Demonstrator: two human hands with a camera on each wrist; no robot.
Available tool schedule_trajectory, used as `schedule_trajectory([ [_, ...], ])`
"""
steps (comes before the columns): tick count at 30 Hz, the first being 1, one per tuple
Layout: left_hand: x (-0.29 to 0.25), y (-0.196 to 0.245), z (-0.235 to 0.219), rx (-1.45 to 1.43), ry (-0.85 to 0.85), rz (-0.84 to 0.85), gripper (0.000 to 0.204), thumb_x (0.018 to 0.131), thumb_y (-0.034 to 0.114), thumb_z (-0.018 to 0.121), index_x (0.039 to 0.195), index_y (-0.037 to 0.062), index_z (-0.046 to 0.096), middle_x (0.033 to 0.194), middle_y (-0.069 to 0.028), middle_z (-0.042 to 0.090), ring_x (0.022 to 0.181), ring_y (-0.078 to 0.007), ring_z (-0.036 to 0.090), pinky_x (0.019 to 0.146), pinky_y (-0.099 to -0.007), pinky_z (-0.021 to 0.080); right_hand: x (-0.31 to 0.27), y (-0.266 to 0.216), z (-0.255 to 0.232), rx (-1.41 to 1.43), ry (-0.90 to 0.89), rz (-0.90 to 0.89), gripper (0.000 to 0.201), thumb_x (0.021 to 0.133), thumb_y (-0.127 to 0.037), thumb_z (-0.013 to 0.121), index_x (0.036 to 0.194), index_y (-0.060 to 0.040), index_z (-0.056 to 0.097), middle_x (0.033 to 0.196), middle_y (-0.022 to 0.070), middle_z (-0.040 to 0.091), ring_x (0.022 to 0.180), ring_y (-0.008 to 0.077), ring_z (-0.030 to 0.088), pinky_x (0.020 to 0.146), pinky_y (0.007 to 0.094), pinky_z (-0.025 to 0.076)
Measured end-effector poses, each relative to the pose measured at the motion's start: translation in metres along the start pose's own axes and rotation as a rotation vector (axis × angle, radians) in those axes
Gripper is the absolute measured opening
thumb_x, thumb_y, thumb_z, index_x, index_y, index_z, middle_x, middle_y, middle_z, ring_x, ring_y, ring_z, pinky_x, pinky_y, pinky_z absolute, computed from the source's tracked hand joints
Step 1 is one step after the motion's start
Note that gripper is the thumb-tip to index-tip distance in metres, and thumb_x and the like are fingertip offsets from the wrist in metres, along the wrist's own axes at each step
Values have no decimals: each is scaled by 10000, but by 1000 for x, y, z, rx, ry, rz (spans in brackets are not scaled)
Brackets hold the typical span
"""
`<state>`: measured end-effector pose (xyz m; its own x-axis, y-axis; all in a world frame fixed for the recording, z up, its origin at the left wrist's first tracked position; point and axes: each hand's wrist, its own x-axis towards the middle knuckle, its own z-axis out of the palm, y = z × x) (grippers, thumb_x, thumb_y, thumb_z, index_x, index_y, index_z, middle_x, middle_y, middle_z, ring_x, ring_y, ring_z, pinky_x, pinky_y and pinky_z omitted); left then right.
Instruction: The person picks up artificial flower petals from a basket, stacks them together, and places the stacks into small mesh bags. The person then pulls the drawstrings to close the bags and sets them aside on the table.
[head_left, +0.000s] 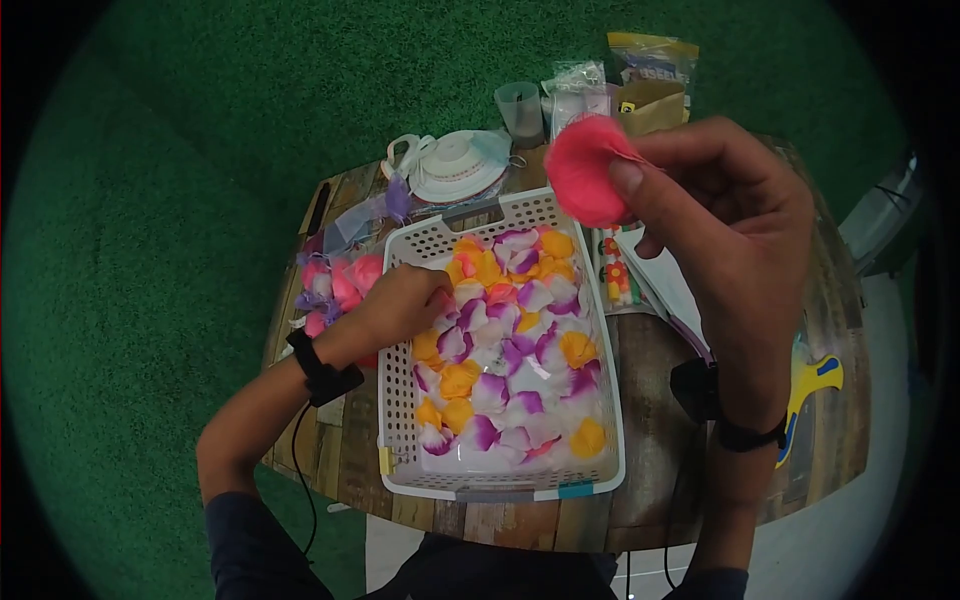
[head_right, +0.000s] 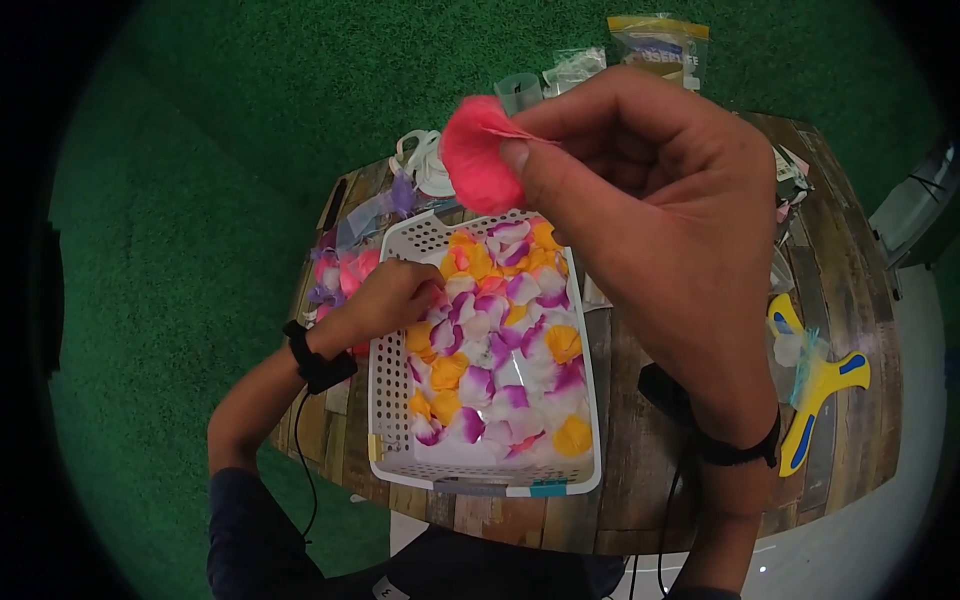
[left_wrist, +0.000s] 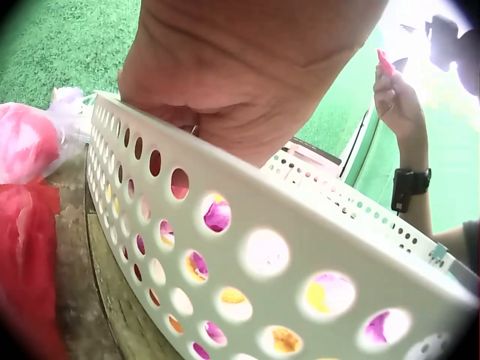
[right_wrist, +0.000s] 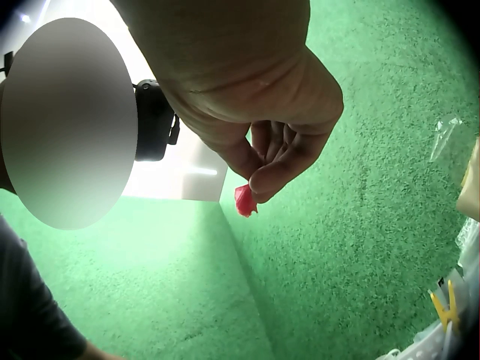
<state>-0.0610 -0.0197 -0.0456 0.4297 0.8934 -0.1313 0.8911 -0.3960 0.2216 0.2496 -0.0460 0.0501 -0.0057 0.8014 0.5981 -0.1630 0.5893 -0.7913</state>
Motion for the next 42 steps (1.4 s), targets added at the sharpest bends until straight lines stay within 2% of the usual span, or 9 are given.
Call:
schedule_trajectory([
  [5,-9,8,-15,-199,49,-189,163,833,115,599,920,32,708,789,-176,681,752,-292,691,683,-373,541,-2,2,3,25,-25,33,128,842,-41,731,954,2,687,799,60,704,677,58,644,521,168,472],
  [9,-9,-9,-6,-283,207,-49,165,821,115,632,934,26,711,836,-168,685,758,-291,689,683,-361,542,-4,4,6,22,-34,42,131,842,-29,728,960,11,686,803,66,706,685,64,652,522,168,476],
  [11,-8,-7,-9,-333,248,-12,162,850,103,634,955,0,699,881,-120,698,760,-228,689,685,-337,545,-5,5,7,25,-71,61,132,842,-21,725,961,19,685,806,73,709,690,71,660,526,172,477],
  [14,-9,8,-25,-608,42,-222,144,916,45,594,1027,-12,664,929,-48,678,785,-120,656,732,-269,554,-5,4,7,24,-84,127,135,844,-26,727,962,24,685,804,77,710,688,72,659,533,175,472],
  [17,-13,30,-34,-886,45,-207,156,942,72,606,1073,-5,639,931,-31,670,792,-86,644,706,-246,559,-4,8,6,-10,-127,160,129,849,-30,725,962,20,686,802,73,710,684,62,650,540,172,463],
  [23,-19,60,-45,-1149,22,-150,216,953,142,635,1101,-13,612,967,-56,686,808,-92,664,671,-223,567,-6,14,7,-50,-178,219,104,861,-38,718,948,12,689,809,54,712,679,43,635,546,161,448],
  [36,-36,111,-61,-1137,171,112,161,938,75,643,1069,-17,640,964,-66,688,793,-88,655,642,-197,531,-13,33,17,-232,-279,245,141,826,-87,713,902,29,691,737,108,698,631,104,637,593,258,508],
  [39,-33,119,-58,-1191,168,118,142,937,55,633,1063,-9,647,1030,-70,669,862,-98,641,717,-216,519,-13,31,24,-140,-213,296,116,842,-65,703,891,40,692,746,79,701,656,74,633,595,234,501],
  [42,-31,134,-43,-1553,279,214,155,942,66,619,1086,16,647,1122,-59,632,959,-108,607,853,-276,488,-16,28,31,184,9,249,114,868,-62,707,912,41,687,789,50,700,679,44,614,598,200,487],
])
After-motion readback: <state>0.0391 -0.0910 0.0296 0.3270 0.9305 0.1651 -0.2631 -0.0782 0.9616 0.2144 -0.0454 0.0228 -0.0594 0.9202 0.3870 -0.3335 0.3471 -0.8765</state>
